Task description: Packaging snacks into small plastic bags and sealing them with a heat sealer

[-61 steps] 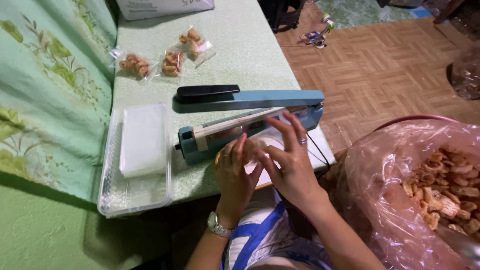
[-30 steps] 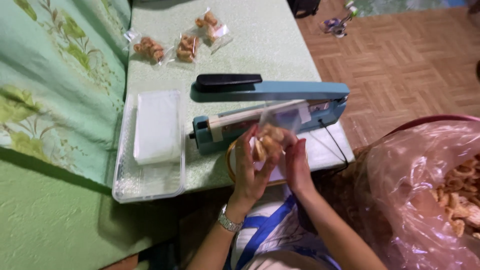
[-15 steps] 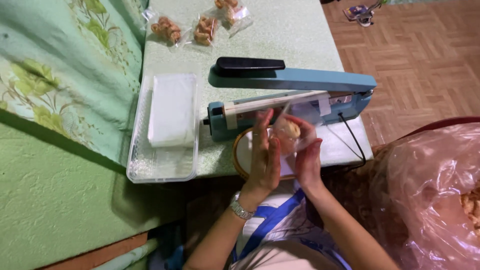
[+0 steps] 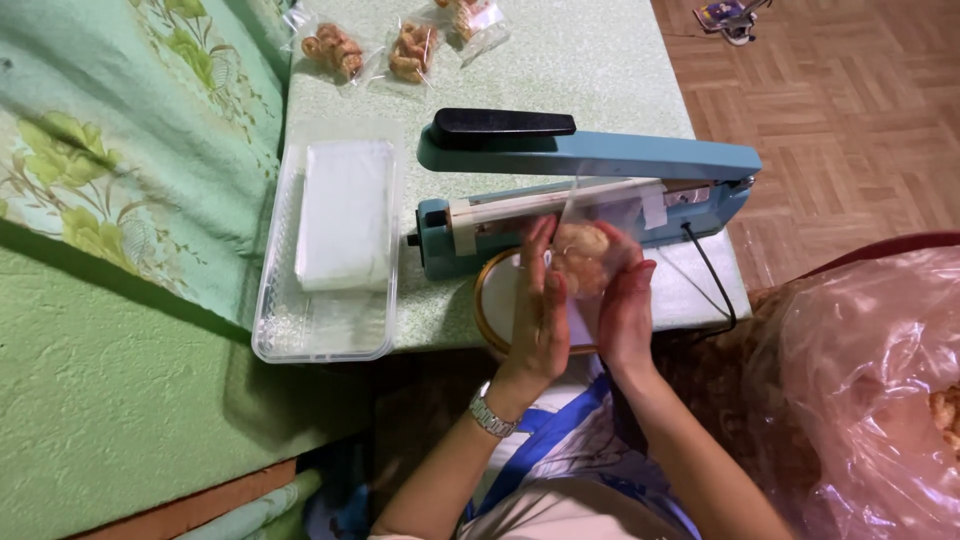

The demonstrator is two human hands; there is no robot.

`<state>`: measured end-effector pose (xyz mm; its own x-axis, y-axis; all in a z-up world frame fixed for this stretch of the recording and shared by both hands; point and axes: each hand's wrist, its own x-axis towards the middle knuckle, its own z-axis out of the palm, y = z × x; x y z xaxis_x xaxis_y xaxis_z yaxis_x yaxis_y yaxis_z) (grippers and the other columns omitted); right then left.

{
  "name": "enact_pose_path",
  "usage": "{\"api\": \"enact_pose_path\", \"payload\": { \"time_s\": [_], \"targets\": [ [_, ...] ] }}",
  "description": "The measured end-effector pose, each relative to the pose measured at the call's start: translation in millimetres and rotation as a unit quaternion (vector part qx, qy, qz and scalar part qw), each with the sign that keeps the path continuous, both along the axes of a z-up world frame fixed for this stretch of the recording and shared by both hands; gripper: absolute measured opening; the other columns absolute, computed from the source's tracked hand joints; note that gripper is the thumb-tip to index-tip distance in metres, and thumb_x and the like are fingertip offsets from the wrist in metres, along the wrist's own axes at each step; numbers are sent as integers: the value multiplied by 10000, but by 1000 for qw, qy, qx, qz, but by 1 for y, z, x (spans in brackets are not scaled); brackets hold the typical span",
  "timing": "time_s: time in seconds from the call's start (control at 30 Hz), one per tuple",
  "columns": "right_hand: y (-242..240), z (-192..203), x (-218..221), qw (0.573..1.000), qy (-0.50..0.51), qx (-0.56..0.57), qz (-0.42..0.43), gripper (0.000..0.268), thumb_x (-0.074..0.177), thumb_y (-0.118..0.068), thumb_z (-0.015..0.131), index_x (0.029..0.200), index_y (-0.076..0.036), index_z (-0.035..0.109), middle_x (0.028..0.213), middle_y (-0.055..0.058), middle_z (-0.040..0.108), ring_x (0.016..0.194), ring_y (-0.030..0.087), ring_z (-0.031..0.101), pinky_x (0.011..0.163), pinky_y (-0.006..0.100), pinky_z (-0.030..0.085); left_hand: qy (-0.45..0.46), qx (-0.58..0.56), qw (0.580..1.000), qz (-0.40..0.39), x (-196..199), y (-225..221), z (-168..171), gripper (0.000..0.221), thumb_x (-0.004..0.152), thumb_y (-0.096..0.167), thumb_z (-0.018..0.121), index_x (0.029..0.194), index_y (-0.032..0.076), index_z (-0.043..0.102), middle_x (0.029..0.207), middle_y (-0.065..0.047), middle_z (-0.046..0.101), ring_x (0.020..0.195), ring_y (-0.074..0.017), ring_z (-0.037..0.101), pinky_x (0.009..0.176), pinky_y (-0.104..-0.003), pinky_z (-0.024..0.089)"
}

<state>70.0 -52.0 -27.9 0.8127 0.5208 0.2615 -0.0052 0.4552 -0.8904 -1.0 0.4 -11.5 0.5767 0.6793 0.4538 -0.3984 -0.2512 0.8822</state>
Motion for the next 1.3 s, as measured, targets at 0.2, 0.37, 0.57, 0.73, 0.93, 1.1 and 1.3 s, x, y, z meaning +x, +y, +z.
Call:
{"api": "enact_pose_path", "payload": {
  "time_s": [0.2,0.37,0.57,0.73,0.93,1.1,1.3],
  "targets": [
    [-4,28,11,959,-260,-64,-87,431,1051,-270,326,1279,39,522,1314,195,541,1272,293,487,1066,397,392,1,132,986,103,6,11,16,426,1029,268,434,1409,75,457,1507,-150,329,1434,-360,293,1180,-478,242],
    [-2,34,18,929,-350,-18,-121,335,966,-51,543,1254,120,548,998,162,519,894,231,475,836,341,410,-32,207,958,195,11,17,33,264,879,99,667,1142,104,694,1056,-65,593,964,-268,607,877,-352,522],
    [-22,60,28,911,-383,-79,-130,145,918,-19,639,1034,35,707,951,153,571,914,255,507,867,336,422,-11,174,972,158,-5,27,56,127,861,176,670,968,120,709,935,-46,643,897,-269,627,831,-380,503],
    [-28,86,20,884,-437,-134,-96,109,923,-69,644,993,-31,719,1037,155,593,931,288,528,859,378,435,-12,214,966,146,-5,32,57,141,875,233,693,830,102,666,818,-52,618,832,-287,621,787,-392,498],
    [-77,110,18,870,-437,-198,-116,86,945,-73,632,953,-29,706,1093,157,507,1035,268,484,929,334,422,70,406,896,167,-60,34,108,185,954,168,584,830,34,552,827,-111,567,784,-309,548,730,-401,476],
    [-49,93,46,873,-446,-192,-30,115,948,-73,598,918,4,678,1021,131,520,1031,262,476,929,362,402,147,526,811,208,-54,51,80,255,988,236,554,898,-2,548,870,-131,595,808,-261,556,721,-332,538],
    [12,36,72,701,-665,-212,-147,122,877,-136,733,756,-132,712,876,86,609,834,306,557,728,383,466,250,622,687,282,-14,114,-17,148,880,173,597,878,26,610,822,-135,571,814,-311,582,591,-371,458]
  ]
}}
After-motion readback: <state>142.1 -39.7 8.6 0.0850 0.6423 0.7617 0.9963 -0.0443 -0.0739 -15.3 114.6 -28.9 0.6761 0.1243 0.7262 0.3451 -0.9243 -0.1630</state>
